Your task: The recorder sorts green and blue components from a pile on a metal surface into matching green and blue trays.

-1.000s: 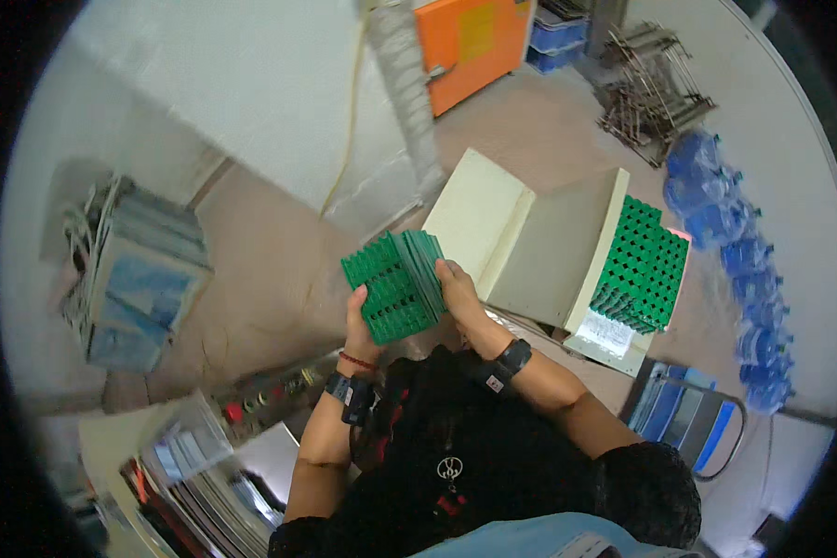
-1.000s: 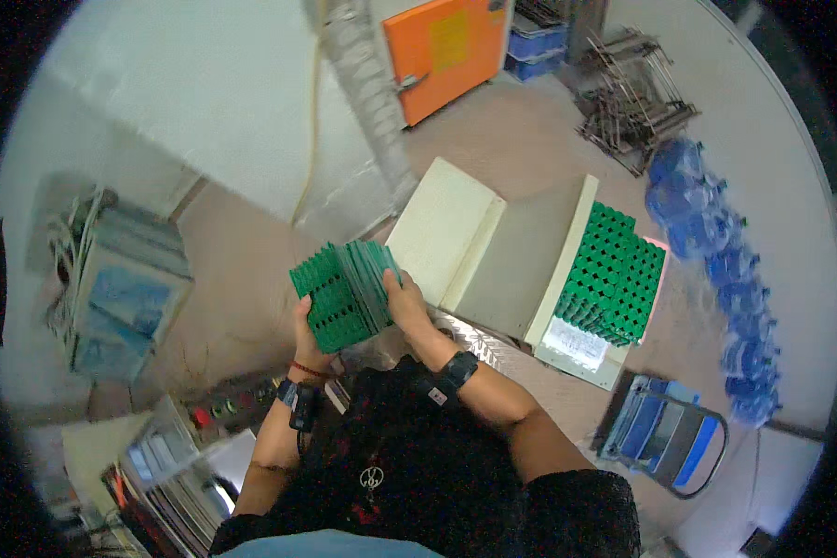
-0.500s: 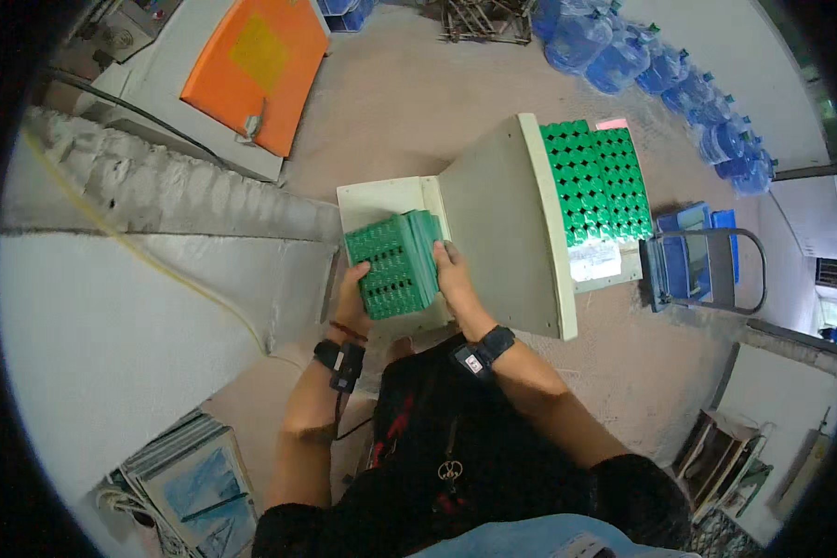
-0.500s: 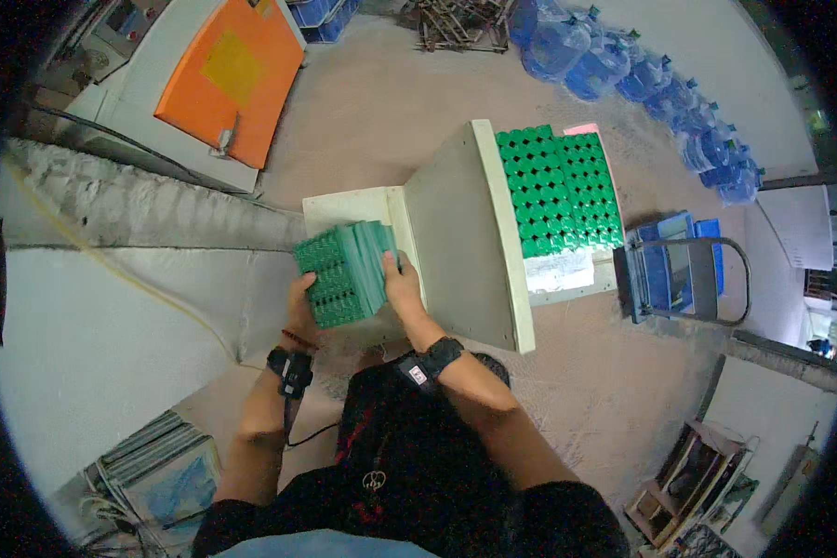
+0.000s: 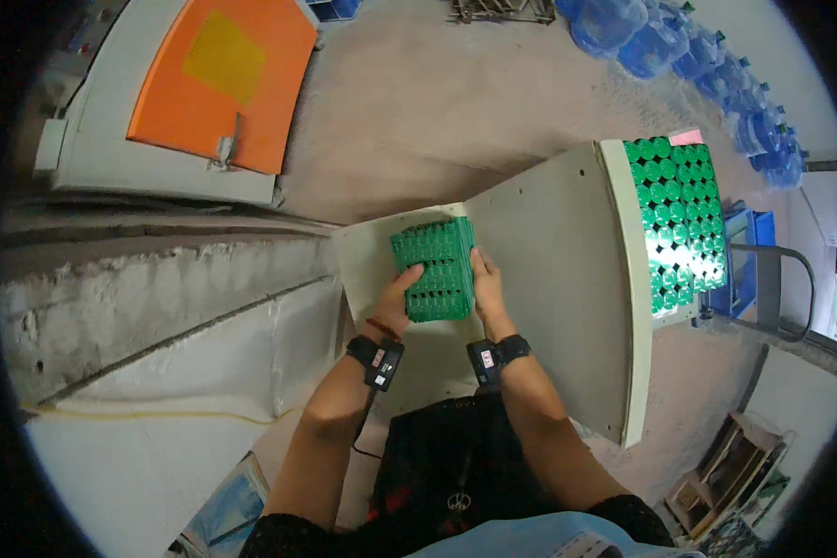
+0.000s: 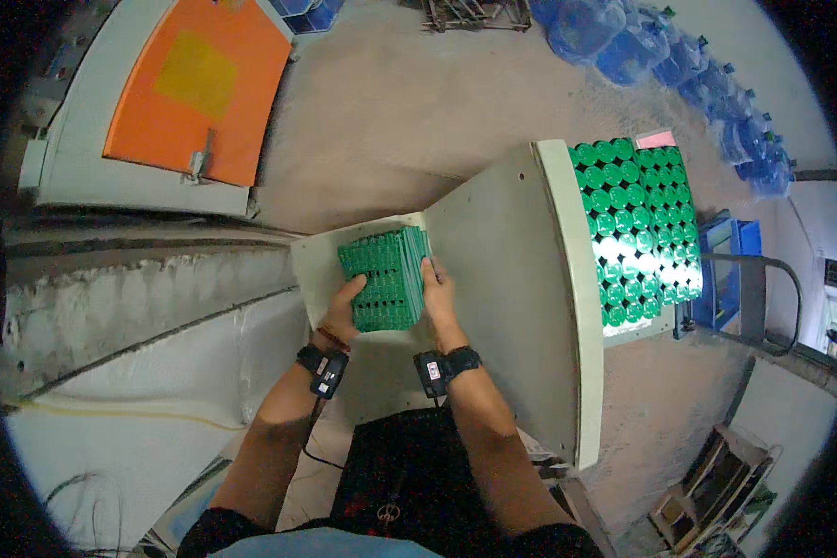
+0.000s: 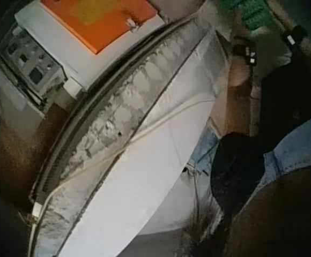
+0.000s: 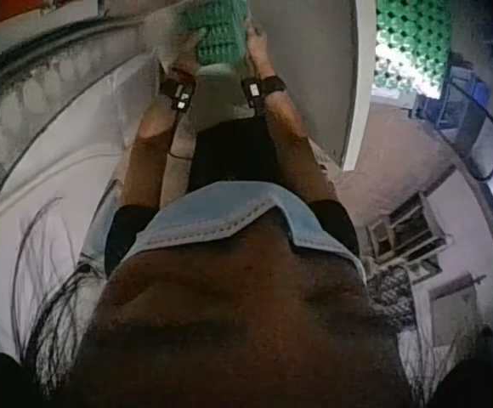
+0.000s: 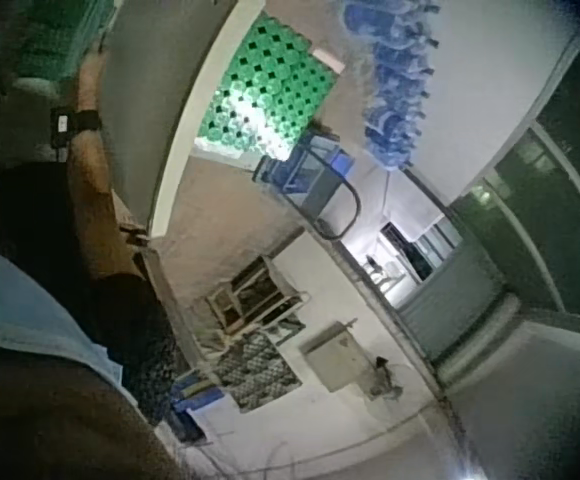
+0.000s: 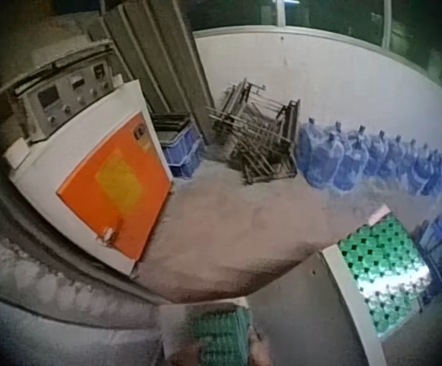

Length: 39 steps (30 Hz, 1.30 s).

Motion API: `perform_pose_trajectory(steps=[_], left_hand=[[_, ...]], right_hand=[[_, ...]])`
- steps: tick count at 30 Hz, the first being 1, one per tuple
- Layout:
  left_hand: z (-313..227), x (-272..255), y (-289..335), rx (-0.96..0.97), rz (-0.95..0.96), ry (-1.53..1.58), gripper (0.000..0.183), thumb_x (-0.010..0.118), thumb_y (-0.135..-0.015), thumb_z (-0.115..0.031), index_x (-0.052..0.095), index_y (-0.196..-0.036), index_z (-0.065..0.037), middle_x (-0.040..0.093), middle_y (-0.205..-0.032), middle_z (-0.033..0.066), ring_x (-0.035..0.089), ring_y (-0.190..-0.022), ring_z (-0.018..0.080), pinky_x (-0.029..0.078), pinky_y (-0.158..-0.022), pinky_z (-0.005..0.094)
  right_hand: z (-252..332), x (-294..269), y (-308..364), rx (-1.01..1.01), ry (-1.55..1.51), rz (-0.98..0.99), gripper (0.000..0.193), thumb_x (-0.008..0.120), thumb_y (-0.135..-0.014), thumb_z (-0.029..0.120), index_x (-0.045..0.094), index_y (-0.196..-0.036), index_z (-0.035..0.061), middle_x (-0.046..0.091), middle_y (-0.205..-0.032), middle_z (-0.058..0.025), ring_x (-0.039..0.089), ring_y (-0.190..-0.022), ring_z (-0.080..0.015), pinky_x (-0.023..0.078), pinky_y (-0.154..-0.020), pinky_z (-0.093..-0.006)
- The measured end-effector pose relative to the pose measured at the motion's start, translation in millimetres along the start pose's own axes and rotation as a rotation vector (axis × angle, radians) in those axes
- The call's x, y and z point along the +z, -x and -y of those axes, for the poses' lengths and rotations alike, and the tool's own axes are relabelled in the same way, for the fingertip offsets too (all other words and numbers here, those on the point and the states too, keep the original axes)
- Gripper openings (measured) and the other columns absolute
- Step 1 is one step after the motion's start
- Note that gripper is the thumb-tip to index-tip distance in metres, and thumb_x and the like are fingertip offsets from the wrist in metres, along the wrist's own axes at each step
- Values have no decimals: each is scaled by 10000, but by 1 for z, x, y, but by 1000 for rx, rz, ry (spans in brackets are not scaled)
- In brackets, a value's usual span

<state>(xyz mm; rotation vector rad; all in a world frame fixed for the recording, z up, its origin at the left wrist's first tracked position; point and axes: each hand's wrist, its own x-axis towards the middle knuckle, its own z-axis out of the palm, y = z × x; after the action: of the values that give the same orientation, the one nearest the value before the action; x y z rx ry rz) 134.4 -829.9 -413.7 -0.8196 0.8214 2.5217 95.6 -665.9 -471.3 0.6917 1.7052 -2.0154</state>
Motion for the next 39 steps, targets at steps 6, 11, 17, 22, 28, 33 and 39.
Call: perform_pose_trajectory(steps=[6, 11, 17, 22, 28, 33, 39], left_hand=[[-1, 8, -38, -72, 15, -61, 436, 629, -819, -164, 481, -1205, -25, 588, -1094, 85, 613, -937, 211, 527, -797, 361], [2, 15, -43, -2, -21, -54, 458, 630, -806, -159, 471, -1217, -32, 587, -1089, 95, 609, -945, 211, 526, -797, 355], [8, 33, -48, 64, 54, -133, 481, 643, -794, -129, 457, -1225, -25, 581, -1093, 96, 597, -954, 213, 511, -818, 356], [36, 62, -60, 199, -88, -270, 670, 668, -767, -98, 307, -1325, -8, 492, -1195, 128, 534, -1033, 224, 472, -857, 338], [66, 57, -92, 417, -375, -540, 966, 704, -727, -297, 113, -1376, 108, 264, -1375, 243, 255, -1286, 332, 200, -1077, 413], [70, 61, -90, 458, -485, -672, 1021, 697, -719, -394, 106, -1371, 122, 143, -1427, 295, 144, -1334, 398, 136, -1099, 418], [48, 71, -64, 348, -260, -639, 1062, 704, -739, -418, 38, -1397, 85, 188, -1432, 234, 189, -1335, 293, 195, -1079, 359]], right_hand=[[-13, -13, -39, -19, -40, 25, 537, 528, -906, 386, 517, -1170, -81, 574, -1135, -142, 541, -1015, -176, 423, -883, -307], [6, 8, -15, 207, -510, -178, 436, 450, -930, 340, 545, -1127, -37, 602, -1051, -127, 582, -956, -221, 479, -800, -375], [-25, -2, 3, 218, -1040, -260, 345, 408, -916, 228, 525, -1140, -6, 591, -1069, -135, 588, -969, -262, 492, -824, -423], [-26, 4, 7, 161, -1105, -270, 329, 397, -909, 232, 532, -1139, 38, 599, -1058, -116, 614, -906, -247, 521, -782, -401], [-45, -21, 15, 461, -978, -260, 271, 347, -934, 257, 547, -892, 79, 581, -758, -50, 559, -641, -172, 456, -523, -301], [-56, -19, 48, 318, -722, -96, 278, 348, -945, 239, 514, -789, 80, 525, -643, -34, 492, -547, -148, 423, -507, -281], [-108, -15, 66, 557, -894, 26, 187, 441, -928, 188, 529, -820, 63, 484, -633, -5, 449, -533, -139, 403, -522, -278]])
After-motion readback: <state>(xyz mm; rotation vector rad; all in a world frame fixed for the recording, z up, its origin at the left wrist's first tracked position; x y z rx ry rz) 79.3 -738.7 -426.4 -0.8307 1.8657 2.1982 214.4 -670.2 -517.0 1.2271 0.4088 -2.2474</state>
